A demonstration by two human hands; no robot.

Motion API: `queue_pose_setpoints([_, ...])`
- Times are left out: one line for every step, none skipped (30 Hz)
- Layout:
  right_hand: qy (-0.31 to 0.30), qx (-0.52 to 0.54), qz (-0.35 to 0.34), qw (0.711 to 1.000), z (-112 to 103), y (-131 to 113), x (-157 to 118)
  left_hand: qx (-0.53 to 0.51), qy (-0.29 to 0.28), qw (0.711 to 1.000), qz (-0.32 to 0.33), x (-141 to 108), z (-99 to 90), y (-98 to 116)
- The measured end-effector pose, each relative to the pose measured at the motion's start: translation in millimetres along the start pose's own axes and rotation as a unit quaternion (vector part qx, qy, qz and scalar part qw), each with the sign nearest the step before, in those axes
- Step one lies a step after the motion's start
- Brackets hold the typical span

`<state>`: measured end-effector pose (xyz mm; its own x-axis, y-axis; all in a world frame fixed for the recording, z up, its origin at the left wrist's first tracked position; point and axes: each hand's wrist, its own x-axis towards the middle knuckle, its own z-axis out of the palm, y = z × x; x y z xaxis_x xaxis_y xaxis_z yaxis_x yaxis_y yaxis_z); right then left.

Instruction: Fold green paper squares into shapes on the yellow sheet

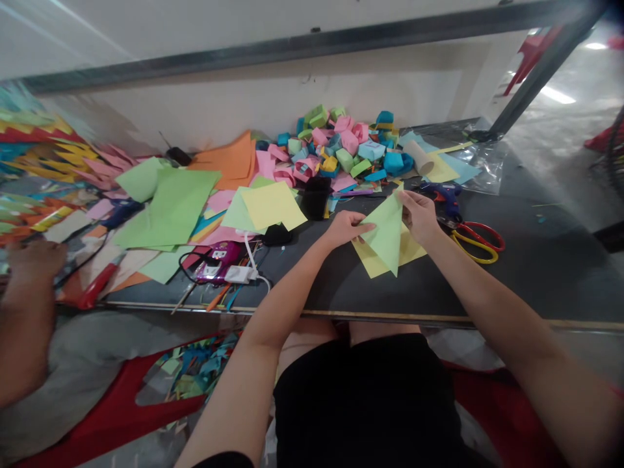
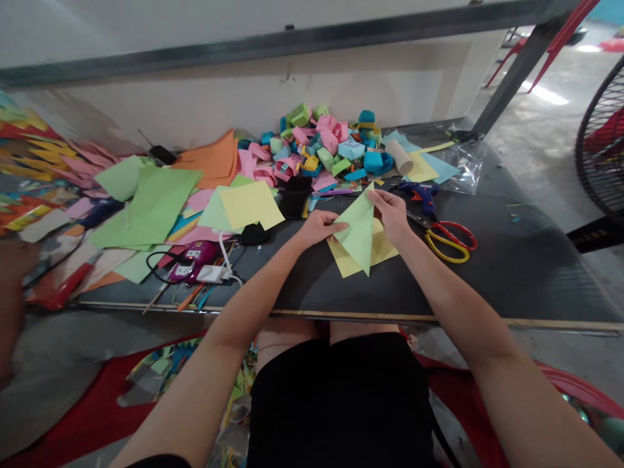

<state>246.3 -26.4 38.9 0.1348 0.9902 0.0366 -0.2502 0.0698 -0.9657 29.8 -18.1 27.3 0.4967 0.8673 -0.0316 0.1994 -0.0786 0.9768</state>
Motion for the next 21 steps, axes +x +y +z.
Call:
queue_pose_setpoints([0.001, -0.008, 0.004, 1.0, 0.2, 0.6, 0.1, 0.003, 0.014, 1.0, 0.0, 0.9, -0.2, -0.9])
queue_pose_setpoints([0.004, -0.016, 0.009, 1.0, 0.5, 1.2, 0.2, 0.006, 0.025, 1.0, -0.001, 1.6, -0.3, -1.6])
queue_pose_setpoints([0.009, -0.024, 0.012, 1.0, 0.8, 1.7, 0.2, 0.009, 0.033, 0.999, -0.001, 2.1, -0.3, -2.2])
queue_pose_setpoints([0.014, -0.029, 0.014, 0.999, 1.1, 2.1, 0.2, 0.013, 0.038, 0.999, -0.001, 2.4, -0.3, -2.7])
queue_pose_setpoints([0.02, -0.033, 0.015, 0.999, 1.4, 2.3, 0.1, 0.016, 0.04, 0.999, -0.001, 2.5, -0.1, -3.1])
queue_pose_setpoints([0.023, -0.037, 0.015, 0.999, 1.6, 2.3, 0.0, 0.019, 0.041, 0.999, 0.001, 2.5, 0.1, -3.5])
queue_pose_setpoints([0.025, -0.04, 0.013, 0.999, 1.7, 2.2, -0.1, 0.021, 0.041, 0.999, 0.003, 2.3, 0.3, -3.8])
queue_pose_setpoints([0.026, -0.042, 0.011, 0.999, 1.7, 2.1, -0.3, 0.022, 0.04, 0.999, 0.004, 2.1, 0.5, -4.1])
queue_pose_setpoints([0.026, -0.043, 0.01, 0.999, 1.5, 2.1, -0.4, 0.021, 0.04, 0.999, 0.006, 1.9, 0.8, -4.3])
queue_pose_setpoints([0.024, -0.042, 0.009, 0.999, 1.3, 2.2, -0.4, 0.019, 0.039, 0.999, 0.006, 1.7, 0.9, -4.4])
queue_pose_setpoints([0.021, -0.04, 0.007, 0.999, 0.9, 2.5, -0.3, 0.017, 0.038, 0.999, 0.006, 1.6, 1.0, -4.5])
queue_pose_setpoints([0.018, -0.038, 0.006, 0.999, 0.5, 2.9, -0.2, 0.015, 0.037, 0.999, 0.006, 1.5, 1.1, -4.4])
queue_pose_setpoints([0.015, -0.037, 0.005, 0.999, 0.1, 3.5, 0.0, 0.011, 0.035, 0.999, 0.005, 1.5, 1.0, -4.4])
queue_pose_setpoints([0.012, -0.036, 0.004, 0.999, -0.5, 4.0, 0.2, 0.006, 0.033, 0.999, 0.004, 1.6, 0.9, -4.3])
queue_pose_setpoints([0.009, -0.035, 0.003, 0.999, -1.0, 4.5, 0.5, 0.001, 0.031, 0.999, 0.005, 1.8, 0.8, -4.4])
queue_pose_setpoints([0.005, -0.034, 0.002, 0.999, -1.5, 4.8, 0.6, -0.005, 0.03, 1.0, 0.007, 2.0, 0.6, -4.5])
queue_pose_setpoints([0.0, -0.032, 0.0, 0.999, -2.0, 4.9, 0.7, -0.009, 0.031, 0.999, 0.01, 2.3, 0.4, -4.7])
queue_pose_setpoints([-0.006, -0.03, -0.002, 1.0, -2.4, 4.9, 0.7, -0.012, 0.032, 0.999, 0.013, 2.6, 0.2, -4.9])
queue_pose_setpoints([-0.012, -0.03, -0.004, 0.999, -2.8, 4.6, 0.7, -0.013, 0.034, 0.999, 0.016, 2.8, 0.1, -5.2])
queue_pose_setpoints([-0.016, -0.031, -0.005, 0.999, -2.9, 4.2, 0.6, -0.012, 0.038, 0.999, 0.017, 3.0, -0.1, -5.5])
queue_pose_setpoints([-0.017, -0.032, -0.004, 0.999, -2.9, 3.6, 0.4, -0.011, 0.041, 0.999, 0.018, 3.0, -0.1, -5.7])
